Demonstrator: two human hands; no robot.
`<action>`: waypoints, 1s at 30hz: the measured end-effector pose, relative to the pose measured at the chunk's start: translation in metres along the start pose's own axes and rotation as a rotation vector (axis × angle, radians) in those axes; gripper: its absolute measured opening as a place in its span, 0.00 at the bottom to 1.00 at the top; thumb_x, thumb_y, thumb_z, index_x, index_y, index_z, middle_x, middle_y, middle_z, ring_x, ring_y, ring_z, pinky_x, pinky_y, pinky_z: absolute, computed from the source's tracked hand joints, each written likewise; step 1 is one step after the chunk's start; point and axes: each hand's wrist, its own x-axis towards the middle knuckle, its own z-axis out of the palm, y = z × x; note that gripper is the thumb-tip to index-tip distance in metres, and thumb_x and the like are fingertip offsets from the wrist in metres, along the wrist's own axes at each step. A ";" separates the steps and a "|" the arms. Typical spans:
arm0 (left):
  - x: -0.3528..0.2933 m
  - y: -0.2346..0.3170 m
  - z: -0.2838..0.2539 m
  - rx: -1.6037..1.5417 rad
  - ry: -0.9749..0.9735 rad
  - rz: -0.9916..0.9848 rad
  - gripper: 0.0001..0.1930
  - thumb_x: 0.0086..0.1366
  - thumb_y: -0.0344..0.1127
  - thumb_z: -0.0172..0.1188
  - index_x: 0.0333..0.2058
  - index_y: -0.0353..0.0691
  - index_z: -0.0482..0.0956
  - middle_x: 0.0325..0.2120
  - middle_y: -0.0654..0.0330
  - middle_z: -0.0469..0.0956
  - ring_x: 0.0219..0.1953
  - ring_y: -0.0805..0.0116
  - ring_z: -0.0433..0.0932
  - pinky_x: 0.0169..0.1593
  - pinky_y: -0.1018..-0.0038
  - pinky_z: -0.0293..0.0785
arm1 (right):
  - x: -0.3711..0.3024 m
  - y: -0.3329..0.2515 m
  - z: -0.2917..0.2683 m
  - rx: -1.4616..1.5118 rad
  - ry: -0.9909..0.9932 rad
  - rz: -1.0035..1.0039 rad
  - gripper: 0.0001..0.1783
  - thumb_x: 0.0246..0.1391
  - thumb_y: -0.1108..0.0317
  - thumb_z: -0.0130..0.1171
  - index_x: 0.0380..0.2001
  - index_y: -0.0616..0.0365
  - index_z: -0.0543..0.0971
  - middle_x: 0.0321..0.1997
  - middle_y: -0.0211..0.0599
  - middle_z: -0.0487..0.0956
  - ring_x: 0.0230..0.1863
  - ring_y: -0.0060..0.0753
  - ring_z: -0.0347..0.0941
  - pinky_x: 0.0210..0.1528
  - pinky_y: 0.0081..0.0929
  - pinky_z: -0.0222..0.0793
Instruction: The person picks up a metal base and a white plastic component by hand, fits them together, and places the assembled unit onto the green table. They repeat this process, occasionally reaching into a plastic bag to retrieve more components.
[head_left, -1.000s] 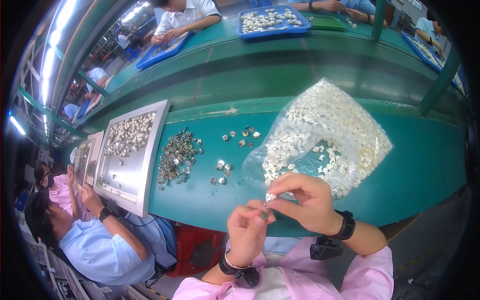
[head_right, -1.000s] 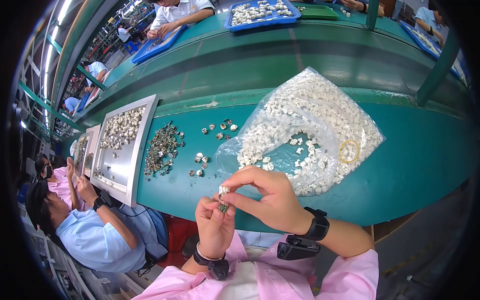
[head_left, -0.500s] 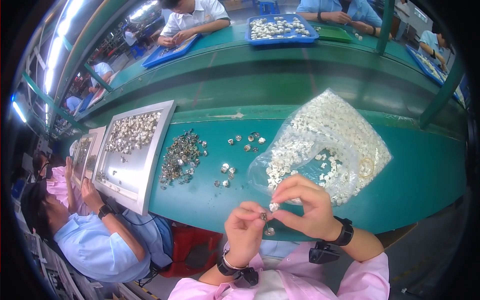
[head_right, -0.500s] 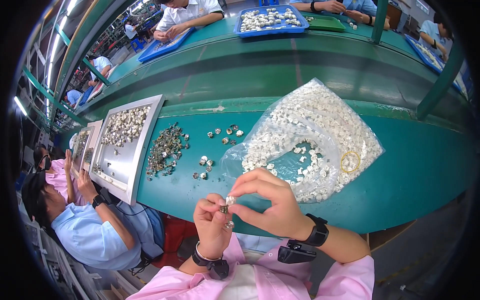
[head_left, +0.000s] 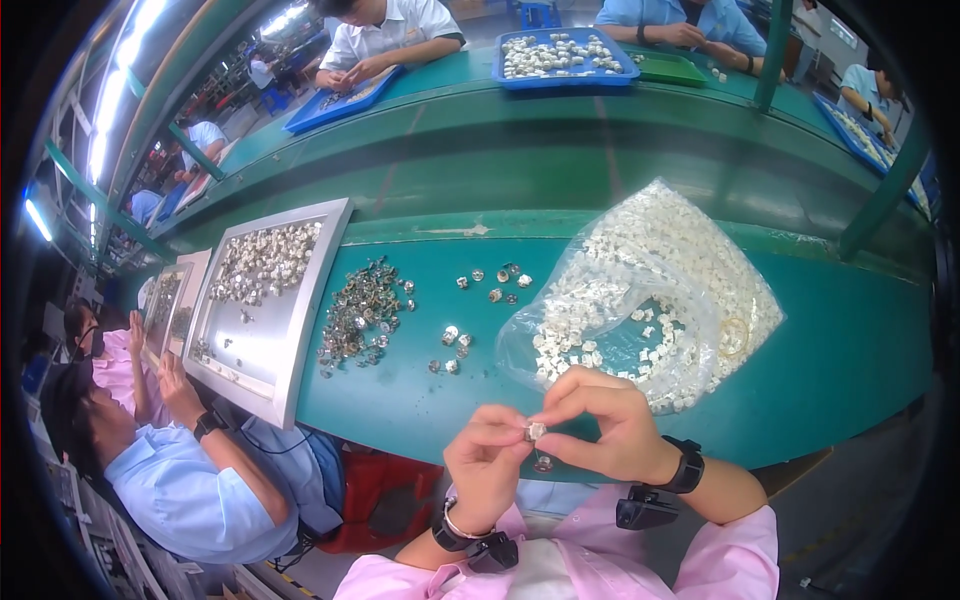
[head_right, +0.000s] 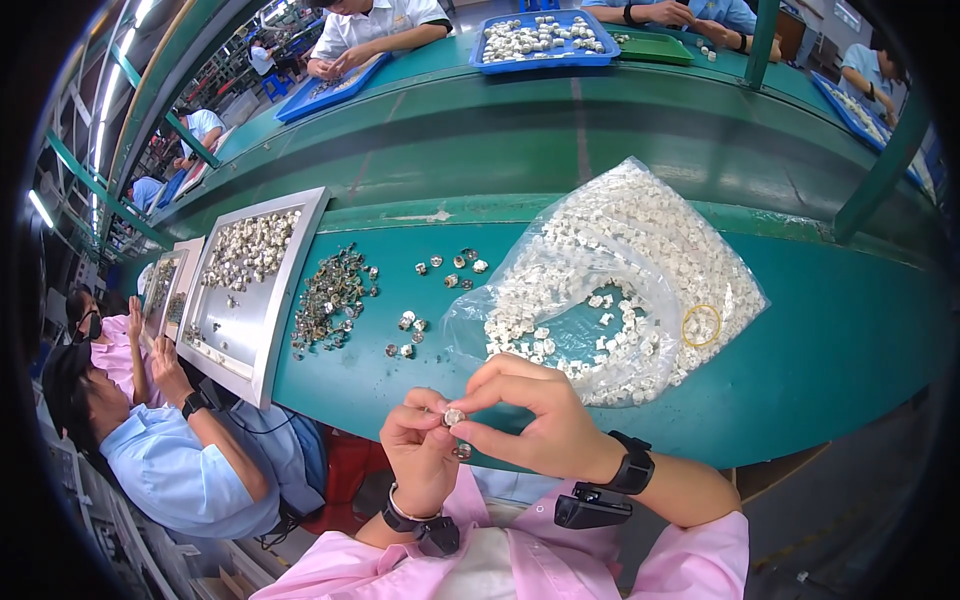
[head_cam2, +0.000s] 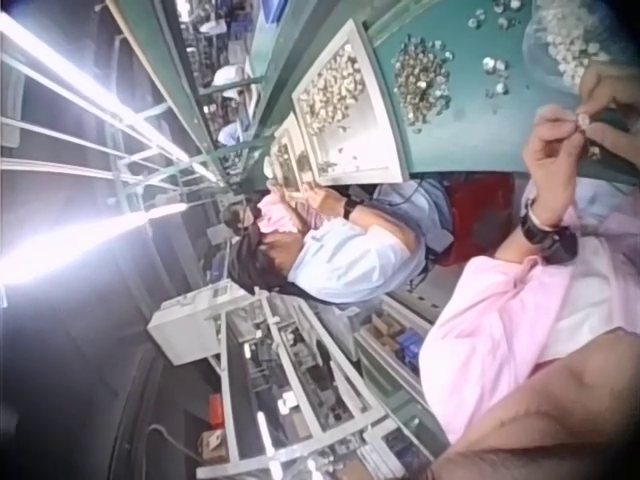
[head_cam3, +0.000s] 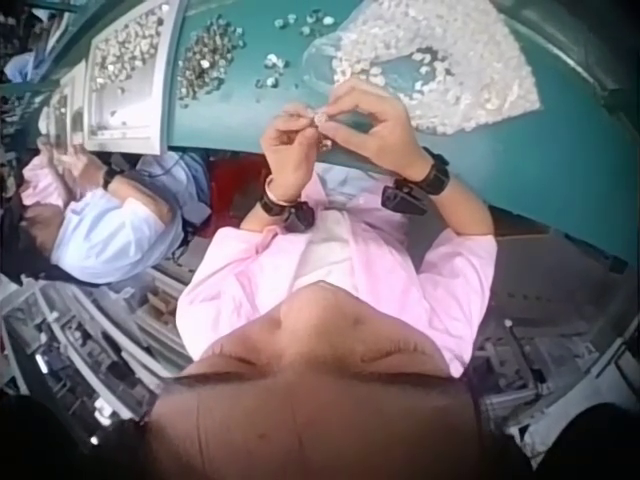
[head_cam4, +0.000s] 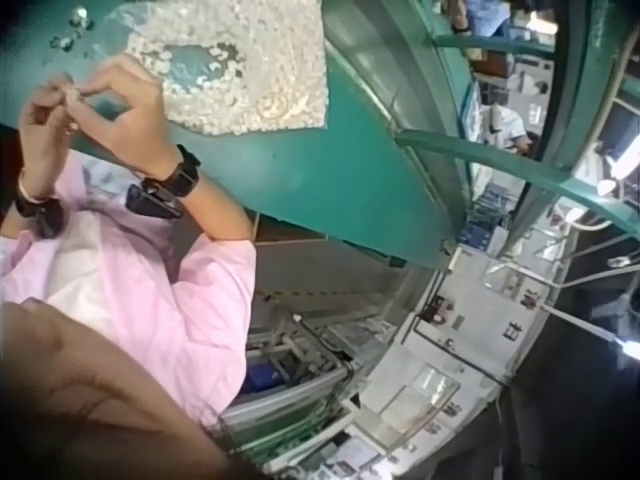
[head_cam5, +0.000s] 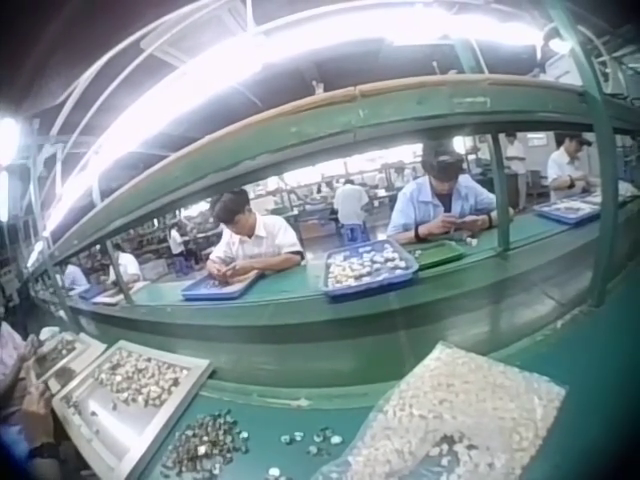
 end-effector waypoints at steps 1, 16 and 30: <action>0.000 0.001 0.000 0.017 -0.006 0.009 0.10 0.56 0.17 0.58 0.35 0.36 0.75 0.39 0.53 0.73 0.40 0.68 0.74 0.45 0.74 0.72 | 0.000 0.000 0.000 -0.010 -0.001 0.000 0.11 0.39 0.75 0.68 0.31 0.59 0.81 0.31 0.36 0.76 0.32 0.28 0.72 0.33 0.22 0.65; 0.008 0.012 -0.007 0.321 -0.033 0.077 0.09 0.51 0.13 0.61 0.30 0.33 0.78 0.36 0.53 0.75 0.37 0.68 0.76 0.41 0.76 0.75 | 0.003 -0.003 -0.001 -0.386 -0.031 -0.251 0.14 0.38 0.75 0.67 0.34 0.59 0.82 0.30 0.34 0.74 0.30 0.34 0.71 0.33 0.27 0.67; 0.016 0.034 -0.015 0.774 -0.237 0.155 0.09 0.48 0.16 0.63 0.30 0.32 0.79 0.32 0.53 0.78 0.32 0.62 0.80 0.36 0.74 0.78 | 0.004 0.001 -0.005 -0.417 -0.221 -0.226 0.15 0.40 0.77 0.65 0.36 0.61 0.80 0.31 0.35 0.73 0.31 0.37 0.69 0.43 0.34 0.69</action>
